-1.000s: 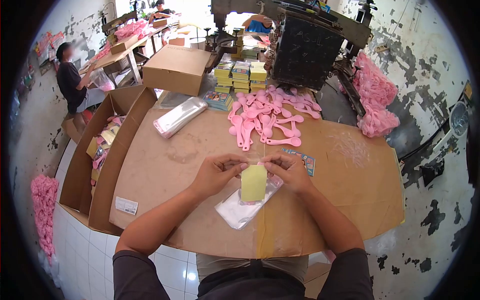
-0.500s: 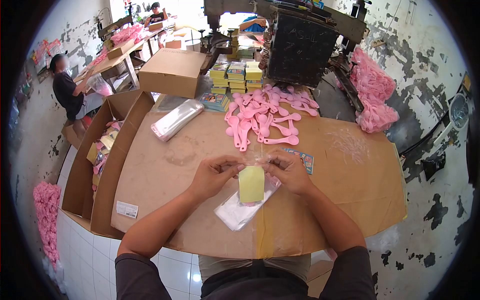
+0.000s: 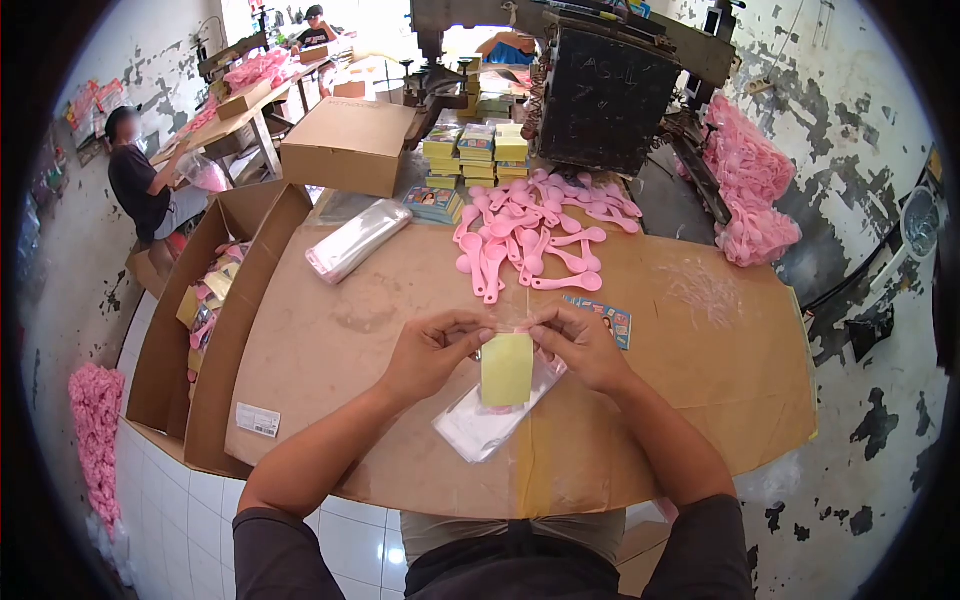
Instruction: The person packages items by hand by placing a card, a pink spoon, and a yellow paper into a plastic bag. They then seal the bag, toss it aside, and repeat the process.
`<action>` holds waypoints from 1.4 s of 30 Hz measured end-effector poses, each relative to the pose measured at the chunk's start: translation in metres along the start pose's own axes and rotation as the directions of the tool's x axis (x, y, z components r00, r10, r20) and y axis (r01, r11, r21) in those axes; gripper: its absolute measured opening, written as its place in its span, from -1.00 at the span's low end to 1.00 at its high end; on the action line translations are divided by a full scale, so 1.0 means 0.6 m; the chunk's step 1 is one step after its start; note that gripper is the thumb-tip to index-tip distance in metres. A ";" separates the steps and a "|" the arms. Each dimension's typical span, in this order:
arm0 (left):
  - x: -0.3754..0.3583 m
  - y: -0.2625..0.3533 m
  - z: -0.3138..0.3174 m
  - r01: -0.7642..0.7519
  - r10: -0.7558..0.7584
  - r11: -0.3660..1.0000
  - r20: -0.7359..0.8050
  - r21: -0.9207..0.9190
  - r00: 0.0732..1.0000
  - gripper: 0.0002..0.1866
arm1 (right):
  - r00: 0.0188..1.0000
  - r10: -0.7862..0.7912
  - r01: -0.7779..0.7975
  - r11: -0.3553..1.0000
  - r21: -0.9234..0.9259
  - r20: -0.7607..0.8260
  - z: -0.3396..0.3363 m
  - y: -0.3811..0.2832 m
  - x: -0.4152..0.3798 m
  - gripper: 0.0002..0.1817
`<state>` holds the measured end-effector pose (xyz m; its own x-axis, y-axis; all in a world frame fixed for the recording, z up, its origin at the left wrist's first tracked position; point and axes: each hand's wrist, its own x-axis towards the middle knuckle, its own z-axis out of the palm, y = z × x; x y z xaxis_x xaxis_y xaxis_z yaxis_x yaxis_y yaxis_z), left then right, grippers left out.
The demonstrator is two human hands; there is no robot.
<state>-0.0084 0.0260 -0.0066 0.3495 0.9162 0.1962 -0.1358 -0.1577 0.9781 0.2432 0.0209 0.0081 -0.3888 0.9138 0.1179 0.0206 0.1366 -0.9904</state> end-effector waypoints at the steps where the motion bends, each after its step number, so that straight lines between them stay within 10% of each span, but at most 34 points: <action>1: 0.001 -0.001 0.000 0.003 -0.003 1.000 -0.010 -0.001 1.000 -0.77 | 1.000 -0.003 0.003 1.000 0.013 -0.006 0.000 0.000 0.000 -0.82; 22: 0.010 0.002 -0.024 0.119 -0.113 0.991 0.094 -0.060 0.989 -0.76 | 0.989 -0.151 0.149 0.964 -0.220 0.011 -0.023 0.014 0.002 -0.80; 42: 0.012 -0.002 -0.020 0.083 -0.083 0.996 0.017 -0.027 0.996 -0.76 | 0.991 -0.045 0.041 0.999 0.033 0.127 -0.003 -0.002 0.001 -0.49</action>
<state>-0.0169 0.0375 -0.0072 0.3755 0.9196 0.1159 -0.1316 -0.0709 0.9888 0.2443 0.0221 0.0093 -0.5034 0.8506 0.1519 -0.0256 0.1610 -0.9866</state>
